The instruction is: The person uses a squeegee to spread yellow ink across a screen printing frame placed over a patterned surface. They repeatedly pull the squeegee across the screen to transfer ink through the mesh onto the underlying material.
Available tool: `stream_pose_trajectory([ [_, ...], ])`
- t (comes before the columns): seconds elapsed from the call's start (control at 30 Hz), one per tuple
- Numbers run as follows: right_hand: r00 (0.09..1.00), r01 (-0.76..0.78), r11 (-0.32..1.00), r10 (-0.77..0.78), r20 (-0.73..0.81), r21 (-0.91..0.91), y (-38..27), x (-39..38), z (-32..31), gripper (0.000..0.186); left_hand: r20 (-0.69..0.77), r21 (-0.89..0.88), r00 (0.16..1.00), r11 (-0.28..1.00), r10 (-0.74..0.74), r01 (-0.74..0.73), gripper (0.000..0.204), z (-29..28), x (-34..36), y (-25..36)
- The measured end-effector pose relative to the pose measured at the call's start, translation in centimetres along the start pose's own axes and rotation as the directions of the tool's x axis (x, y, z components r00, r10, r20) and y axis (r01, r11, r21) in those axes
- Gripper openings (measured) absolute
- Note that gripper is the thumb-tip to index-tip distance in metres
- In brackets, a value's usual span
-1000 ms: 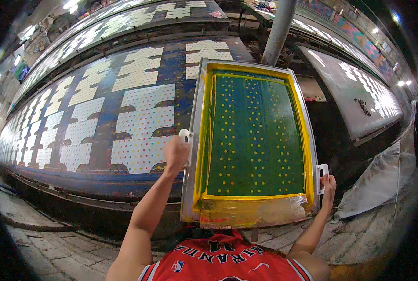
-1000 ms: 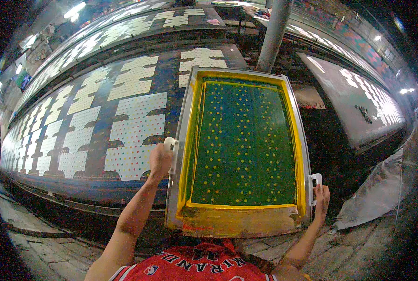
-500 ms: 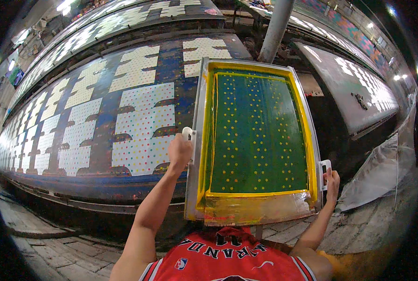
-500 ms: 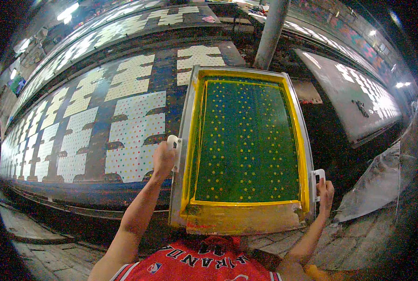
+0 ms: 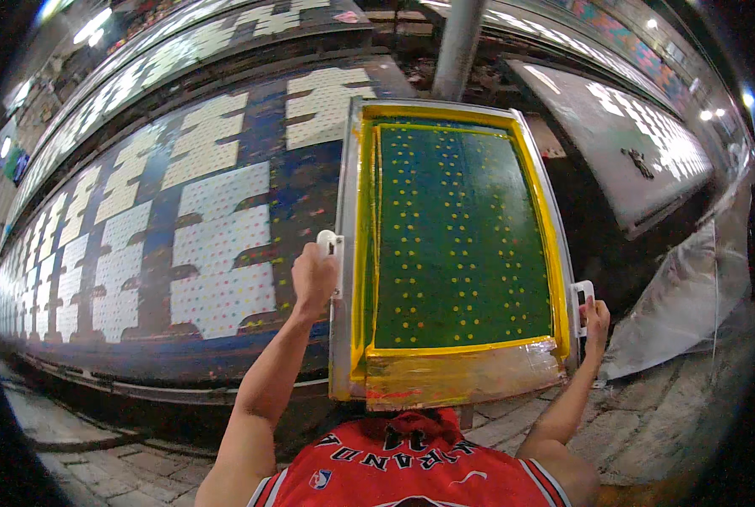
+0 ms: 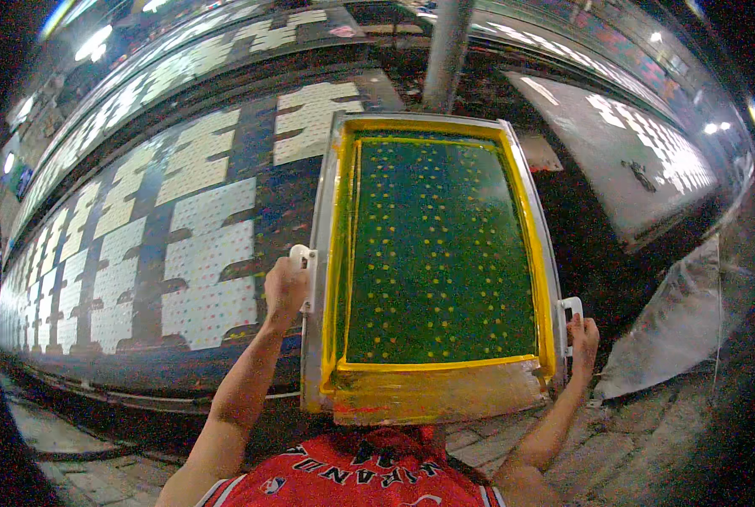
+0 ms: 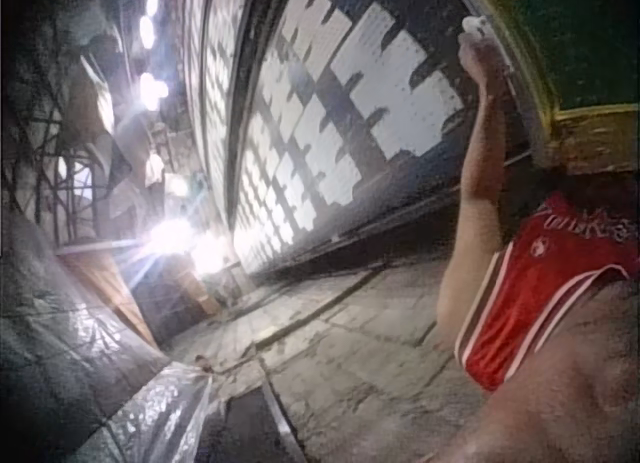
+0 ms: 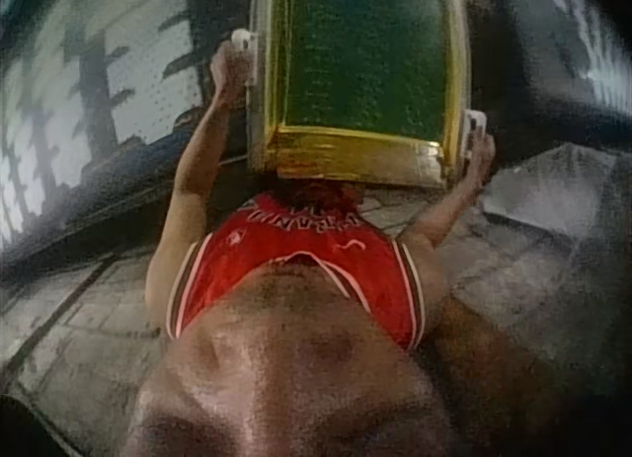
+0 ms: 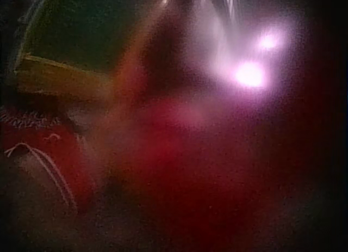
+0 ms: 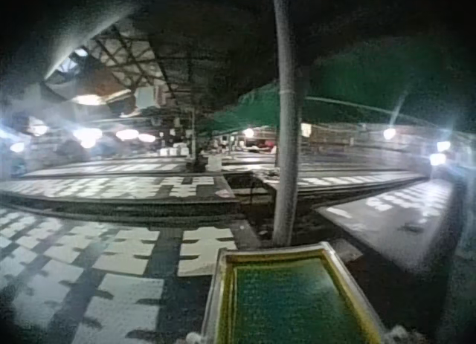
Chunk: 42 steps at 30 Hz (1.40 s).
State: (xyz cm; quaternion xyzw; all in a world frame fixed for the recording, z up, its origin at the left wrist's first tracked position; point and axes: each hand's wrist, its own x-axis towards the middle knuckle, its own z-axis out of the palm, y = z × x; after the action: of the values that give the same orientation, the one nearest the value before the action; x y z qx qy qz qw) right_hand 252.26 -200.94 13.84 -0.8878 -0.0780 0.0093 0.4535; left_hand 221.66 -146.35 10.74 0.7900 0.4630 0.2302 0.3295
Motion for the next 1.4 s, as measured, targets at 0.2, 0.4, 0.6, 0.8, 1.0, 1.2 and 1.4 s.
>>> stream_pose_trajectory([
  [0.2,0.995,-0.01,0.998,0.004,-0.098,-0.059,5.6,7.5,-5.4,0.049,0.009,-0.041,1.0,0.999,0.014,-0.013,0.027,8.9,-0.5,7.1],
  [0.4,0.976,-0.087,0.996,0.089,-0.198,0.018,11.2,12.5,-10.0,0.05,0.009,0.013,0.995,0.995,0.096,-0.096,0.028,18.7,-0.9,12.8],
  [0.6,0.966,-0.051,0.996,0.031,-0.258,-0.073,16.2,15.7,-12.6,0.044,0.048,-0.035,0.987,0.988,0.154,-0.152,0.026,27.4,2.1,15.4],
  [0.8,0.96,-0.099,0.993,0.076,-0.269,-0.071,15.5,16.3,-13.8,0.045,0.091,-0.085,0.975,0.977,0.205,-0.197,0.024,29.6,5.6,20.8],
  [1.0,0.969,-0.101,0.992,0.114,-0.221,0.069,14.4,16.9,-15.0,0.044,0.213,-0.204,0.962,0.971,0.169,-0.125,0.017,27.9,7.9,27.3],
  [1.2,0.974,-0.103,0.981,0.134,-0.185,0.165,12.3,17.4,-17.6,0.039,0.192,-0.107,0.973,0.988,0.132,-0.113,0.015,27.8,8.6,30.4],
  [1.4,0.972,-0.129,0.984,0.15,-0.182,0.125,9.0,19.5,-20.0,0.039,0.252,-0.224,0.951,0.967,0.177,-0.121,0.014,28.2,10.2,31.1],
])
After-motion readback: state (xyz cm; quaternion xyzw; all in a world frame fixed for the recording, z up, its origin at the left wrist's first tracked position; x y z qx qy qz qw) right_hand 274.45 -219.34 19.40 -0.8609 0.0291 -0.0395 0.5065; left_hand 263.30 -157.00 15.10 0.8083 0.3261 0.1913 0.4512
